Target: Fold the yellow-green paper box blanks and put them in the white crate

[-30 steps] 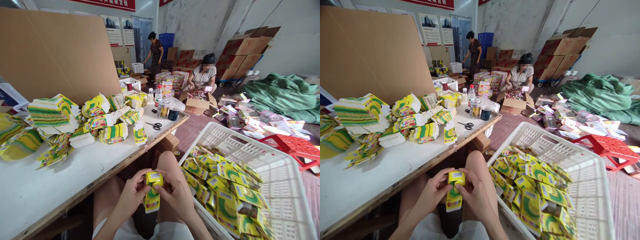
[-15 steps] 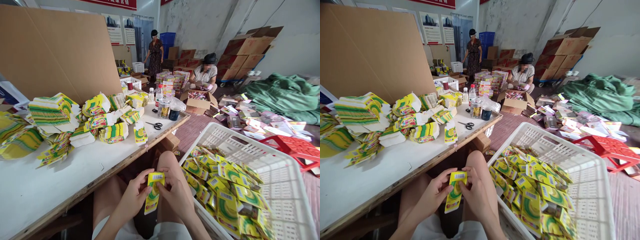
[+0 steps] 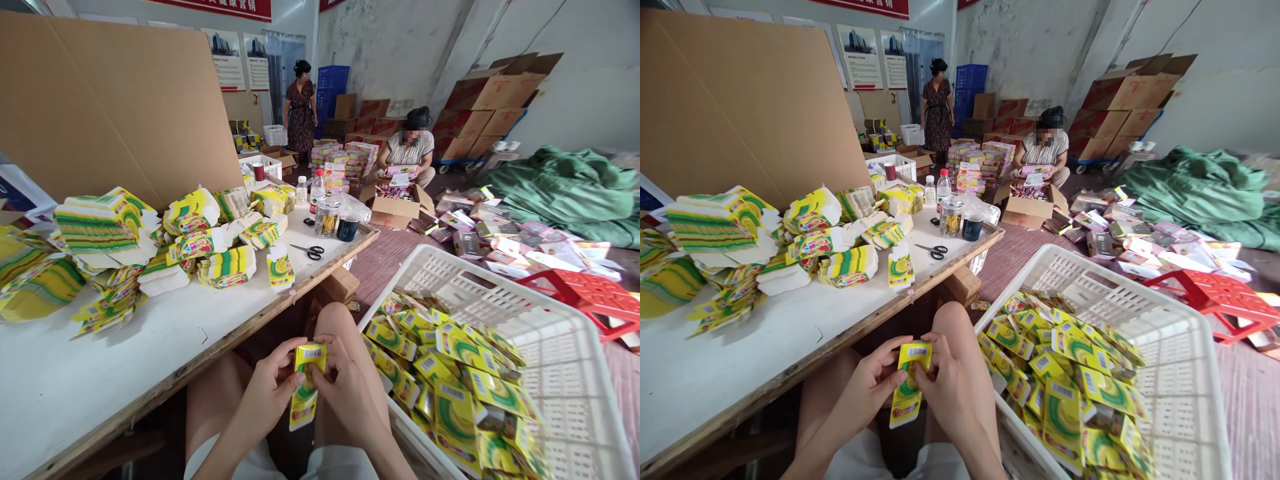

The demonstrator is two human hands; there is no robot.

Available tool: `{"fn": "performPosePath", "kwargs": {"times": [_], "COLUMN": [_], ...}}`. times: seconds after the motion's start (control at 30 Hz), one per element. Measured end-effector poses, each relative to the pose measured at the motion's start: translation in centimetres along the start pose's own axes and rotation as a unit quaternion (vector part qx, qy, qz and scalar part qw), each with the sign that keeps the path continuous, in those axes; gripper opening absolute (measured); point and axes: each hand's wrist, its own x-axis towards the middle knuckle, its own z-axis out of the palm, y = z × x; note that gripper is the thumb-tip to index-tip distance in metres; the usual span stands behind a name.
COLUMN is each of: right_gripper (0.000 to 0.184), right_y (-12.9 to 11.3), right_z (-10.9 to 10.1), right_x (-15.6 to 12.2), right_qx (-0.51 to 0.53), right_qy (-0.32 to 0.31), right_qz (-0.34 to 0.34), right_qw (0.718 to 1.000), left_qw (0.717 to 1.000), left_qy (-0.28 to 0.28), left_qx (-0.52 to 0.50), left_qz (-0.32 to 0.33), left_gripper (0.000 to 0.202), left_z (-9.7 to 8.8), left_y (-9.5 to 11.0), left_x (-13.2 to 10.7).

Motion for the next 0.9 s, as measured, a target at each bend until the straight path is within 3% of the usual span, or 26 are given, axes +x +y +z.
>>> {"fn": "performPosePath", "kwargs": {"times": [0.23, 0.4, 0.6, 0.73, 0.9], "right_gripper": [0.035, 0.033, 0.033, 0.03, 0.025], "right_y": [-0.5, -0.2, -0.8, -0.6, -0.1], "right_z": [-1.4, -0.9, -2.0, -2.5, -1.8], "right_x": [0.3, 0.2, 0.1, 0.3, 0.4], "right_qx": [-0.002, -0.035, 0.059, 0.092, 0.204], "right_qy": [-0.038, 0.0, -0.054, -0.005, 0.038], "right_qz": [0.022, 0.011, -0.031, -0.011, 0.024], "right_qw": [0.999, 0.999, 0.996, 0.996, 0.978], "left_qw": [0.999, 1.0, 0.997, 0.996, 0.999], "left_qy": [-0.029, -0.026, -0.005, -0.011, 0.01], "left_qx": [-0.022, -0.015, -0.073, -0.082, -0.043], "left_qz": [-0.009, -0.007, -0.029, -0.037, 0.008], "left_gripper": [0.052, 0.046, 0.048, 0.048, 0.037], "left_z": [-0.1, 0.2, -0.5, -0.4, 0.8], "left_y": [0.4, 0.4, 0.7, 0.0, -0.7], "left_x": [0.0, 0.0, 0.3, 0.9, 1.3]}}
